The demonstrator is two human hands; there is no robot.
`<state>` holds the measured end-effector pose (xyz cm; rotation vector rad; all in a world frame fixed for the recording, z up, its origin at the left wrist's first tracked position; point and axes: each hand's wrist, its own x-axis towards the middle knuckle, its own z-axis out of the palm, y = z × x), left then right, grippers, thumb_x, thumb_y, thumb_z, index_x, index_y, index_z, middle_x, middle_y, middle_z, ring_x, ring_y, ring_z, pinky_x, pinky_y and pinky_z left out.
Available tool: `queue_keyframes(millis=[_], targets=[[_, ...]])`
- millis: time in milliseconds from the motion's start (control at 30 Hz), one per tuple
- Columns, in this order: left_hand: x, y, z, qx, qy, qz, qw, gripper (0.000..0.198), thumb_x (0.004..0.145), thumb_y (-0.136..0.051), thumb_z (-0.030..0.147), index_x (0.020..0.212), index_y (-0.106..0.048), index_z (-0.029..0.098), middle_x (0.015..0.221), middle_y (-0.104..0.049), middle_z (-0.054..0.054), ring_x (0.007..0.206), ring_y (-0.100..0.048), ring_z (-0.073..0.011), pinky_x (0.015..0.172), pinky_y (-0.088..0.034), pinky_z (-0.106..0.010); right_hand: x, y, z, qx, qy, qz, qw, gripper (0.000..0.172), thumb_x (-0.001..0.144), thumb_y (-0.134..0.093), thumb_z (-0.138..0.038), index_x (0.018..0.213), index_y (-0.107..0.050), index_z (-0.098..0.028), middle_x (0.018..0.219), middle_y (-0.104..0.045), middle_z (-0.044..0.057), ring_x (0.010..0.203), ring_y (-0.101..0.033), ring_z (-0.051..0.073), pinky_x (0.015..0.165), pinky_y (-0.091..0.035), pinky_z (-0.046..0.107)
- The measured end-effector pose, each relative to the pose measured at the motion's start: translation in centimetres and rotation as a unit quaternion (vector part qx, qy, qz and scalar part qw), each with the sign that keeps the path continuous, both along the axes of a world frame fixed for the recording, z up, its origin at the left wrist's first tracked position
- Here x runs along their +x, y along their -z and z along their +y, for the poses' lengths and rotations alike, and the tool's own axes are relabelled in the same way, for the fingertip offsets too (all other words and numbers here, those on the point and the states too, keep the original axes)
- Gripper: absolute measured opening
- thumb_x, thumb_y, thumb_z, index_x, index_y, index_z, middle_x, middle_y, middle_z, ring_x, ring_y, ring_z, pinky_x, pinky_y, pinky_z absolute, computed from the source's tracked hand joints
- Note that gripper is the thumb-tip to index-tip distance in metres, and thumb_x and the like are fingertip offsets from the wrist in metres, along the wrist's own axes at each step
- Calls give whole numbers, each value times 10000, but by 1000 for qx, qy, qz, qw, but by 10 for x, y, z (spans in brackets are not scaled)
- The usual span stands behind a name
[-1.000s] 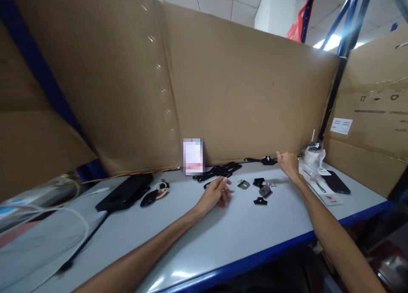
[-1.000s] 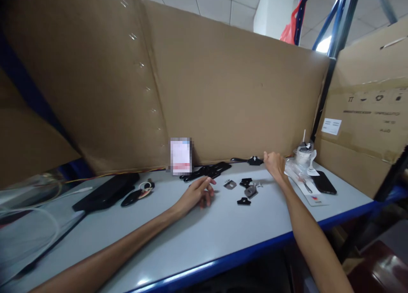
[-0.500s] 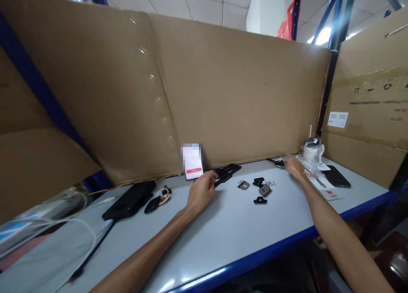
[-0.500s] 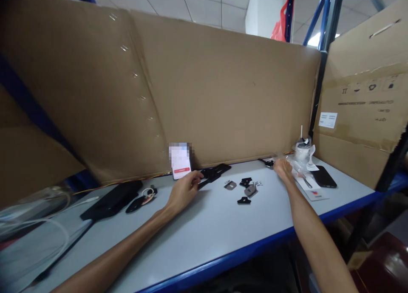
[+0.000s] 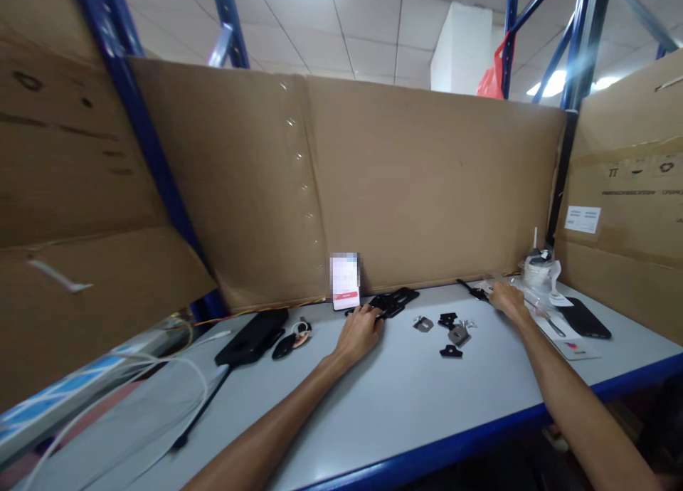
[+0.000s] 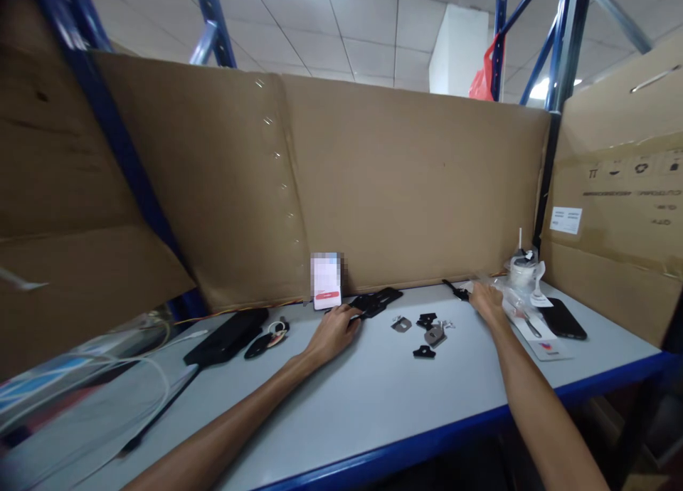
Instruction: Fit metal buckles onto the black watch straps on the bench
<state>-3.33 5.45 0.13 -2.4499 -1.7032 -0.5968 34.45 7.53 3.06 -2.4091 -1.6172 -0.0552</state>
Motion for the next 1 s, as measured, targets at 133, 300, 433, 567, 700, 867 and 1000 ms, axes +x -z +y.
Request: queue_keyframes(millis=[133, 300, 433, 567, 700, 867, 1000], targets=[[1, 2, 1, -9, 2, -9, 1000, 336, 931, -475, 194, 1192, -681, 148, 1172, -656, -145, 1129, -558, -272, 967, -406, -384, -4, -10, -5, 27, -5, -22, 999, 343, 918, -504, -225, 1142, -724, -87, 1176, -675, 256, 1104, -653, 314, 850, -472, 344], [2, 5, 6, -23, -11, -35, 999, 314, 899, -505, 147, 1143, -701, 157, 1145, -657, -129, 1085, -584, -259, 942, -429, -350, -23, -23, -7, 81, -58, -34, 994, 375, 965, -430, -324, 1050, -754, -153, 1078, -723, 201, 1039, -679, 280, 805, -467, 311], [2, 0, 5, -57, 3, -51, 997, 350, 842, -501, 67, 1122, -691, 157, 1121, -666, -127, 1053, -614, -237, 913, -442, -317, -39, -24, -6, 82, -109, -24, 990, 349, 953, -458, -373, 974, -764, -208, 1022, -749, 139, 987, -690, 257, 736, -450, 277], [2, -7, -4, -77, 0, -9, 997, 335, 813, -509, 83, 1101, -669, 144, 1100, -672, -143, 1039, -618, -273, 856, -456, -345, -43, -24, -6, 64, -160, -28, 985, 312, 933, -493, -356, 942, -767, -207, 979, -756, 114, 959, -684, 232, 713, -428, 255], [4, -8, -13, -33, 7, 30, 999, 293, 935, -473, 316, 1062, -662, 132, 1068, -653, -165, 1017, -598, -308, 848, -450, -396, -38, -27, -5, 48, -213, -21, 976, 271, 912, -525, -317, 938, -767, -197, 938, -759, 87, 869, -676, 203, 679, -404, 243], [12, -3, -16, -35, 34, 21, 999, 330, 956, -481, 388, 1126, -639, 154, 1046, -638, -133, 1014, -594, -276, 852, -447, -363, -39, -26, -1, 64, -248, -23, 966, 245, 895, -559, -300, 950, -763, -176, 896, -752, 88, 794, -659, 188, 649, -386, 239], [22, 0, -18, -47, 23, 2, 999, 308, 954, -499, 390, 1113, -615, 153, 1015, -638, -126, 990, -598, -268, 828, -448, -351, -55, -21, -1, 50, -306, -22, 950, 238, 905, -557, -297, 930, -760, -174, 908, -752, 91, 813, -659, 198, 667, -394, 243]])
